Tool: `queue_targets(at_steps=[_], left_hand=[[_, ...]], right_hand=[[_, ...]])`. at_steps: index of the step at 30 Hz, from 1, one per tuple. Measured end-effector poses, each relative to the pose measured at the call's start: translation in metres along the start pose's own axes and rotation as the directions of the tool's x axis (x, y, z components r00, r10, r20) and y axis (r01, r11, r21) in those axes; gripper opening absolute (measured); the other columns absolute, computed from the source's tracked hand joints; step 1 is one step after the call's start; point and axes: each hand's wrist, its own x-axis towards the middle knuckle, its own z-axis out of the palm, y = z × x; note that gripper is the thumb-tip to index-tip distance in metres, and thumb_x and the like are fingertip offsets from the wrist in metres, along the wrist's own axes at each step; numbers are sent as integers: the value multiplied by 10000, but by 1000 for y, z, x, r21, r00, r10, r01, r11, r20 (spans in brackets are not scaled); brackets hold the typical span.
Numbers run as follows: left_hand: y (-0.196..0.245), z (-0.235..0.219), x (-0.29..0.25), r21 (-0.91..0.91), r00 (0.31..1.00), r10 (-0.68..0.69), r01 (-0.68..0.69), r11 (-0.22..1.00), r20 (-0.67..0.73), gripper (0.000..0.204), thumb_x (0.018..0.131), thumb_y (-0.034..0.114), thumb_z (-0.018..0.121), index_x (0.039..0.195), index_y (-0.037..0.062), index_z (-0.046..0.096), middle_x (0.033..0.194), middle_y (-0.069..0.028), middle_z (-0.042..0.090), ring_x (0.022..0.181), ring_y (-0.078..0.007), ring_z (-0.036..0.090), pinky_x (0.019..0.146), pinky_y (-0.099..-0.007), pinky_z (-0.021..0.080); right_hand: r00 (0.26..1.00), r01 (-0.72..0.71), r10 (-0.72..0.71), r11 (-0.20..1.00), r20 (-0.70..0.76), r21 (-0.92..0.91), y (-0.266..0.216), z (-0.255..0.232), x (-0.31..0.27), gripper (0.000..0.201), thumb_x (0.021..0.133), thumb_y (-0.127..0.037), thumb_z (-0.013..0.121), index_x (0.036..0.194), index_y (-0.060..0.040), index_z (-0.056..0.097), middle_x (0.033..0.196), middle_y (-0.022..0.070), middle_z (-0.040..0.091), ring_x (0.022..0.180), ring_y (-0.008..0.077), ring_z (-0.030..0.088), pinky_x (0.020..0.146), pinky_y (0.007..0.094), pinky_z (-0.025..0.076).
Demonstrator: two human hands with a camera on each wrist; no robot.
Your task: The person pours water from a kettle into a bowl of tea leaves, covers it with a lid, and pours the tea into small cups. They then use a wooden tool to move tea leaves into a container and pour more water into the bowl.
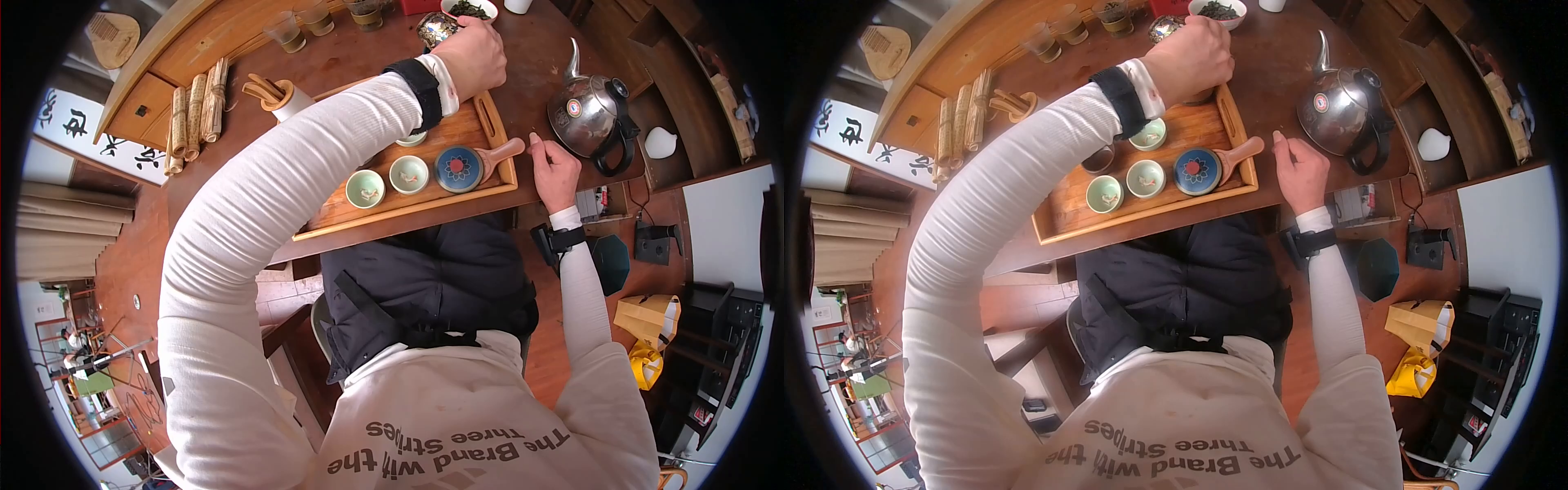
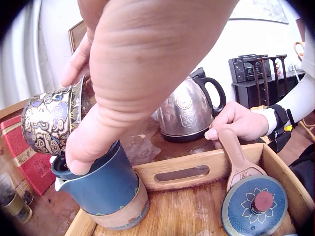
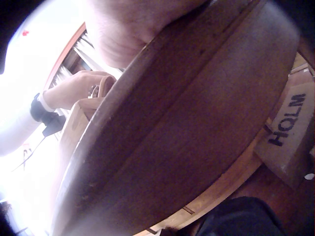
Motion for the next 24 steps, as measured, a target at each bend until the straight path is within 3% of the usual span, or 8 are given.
queue_targets(at_steps=[13, 15, 19, 22, 24], left_hand=[[-8, 7, -3, -109, 1000, -9, 8, 994, -7, 103, 805, 175, 698, 885, 141, 753, 935, -79, 710, 907, -250, 696, 719, -364, 553], [-10, 10, -4, -191, 999, -31, 34, 981, 16, 127, 817, 156, 693, 932, 135, 743, 946, -92, 703, 921, -247, 697, 725, -342, 555], [-14, 13, -8, -149, 999, -34, 30, 988, -24, 161, 827, 152, 677, 978, 147, 734, 941, -104, 694, 911, -253, 698, 731, -332, 558], [-20, 15, -8, -246, 999, -53, 52, 968, 1, 260, 823, 169, 761, 1070, 104, 710, 993, -120, 710, 935, -221, 707, 748, -320, 565], [-28, 15, -12, -371, 993, -102, 70, 926, -65, 135, 856, 157, 621, 894, 96, 735, 904, -139, 709, 854, -294, 702, 682, -396, 556]], right_hand=[[1000, -9, 9, 1000, -1, 19, -1, 0, -1, 274, 969, -195, 680, 816, 32, 698, 708, 167, 650, 586, 277, 604, 592, 351, 465], [1000, -7, 8, 1000, -12, 28, 0, 1, -1, 272, 968, -194, 681, 818, 33, 699, 707, 166, 650, 586, 274, 605, 593, 350, 466], [999, -31, 31, 999, -7, 32, 0, 1, -1, 269, 967, -194, 684, 822, 32, 703, 705, 164, 651, 583, 264, 602, 594, 347, 467], [1000, -19, 20, 999, -19, 45, 0, 1, -1, 273, 968, -196, 684, 818, 31, 705, 700, 162, 649, 576, 260, 593, 593, 348, 466], [999, -31, 32, 999, -17, 38, -1, 0, -1, 275, 968, -198, 683, 816, 30, 705, 698, 162, 647, 574, 260, 590, 592, 348, 466]])
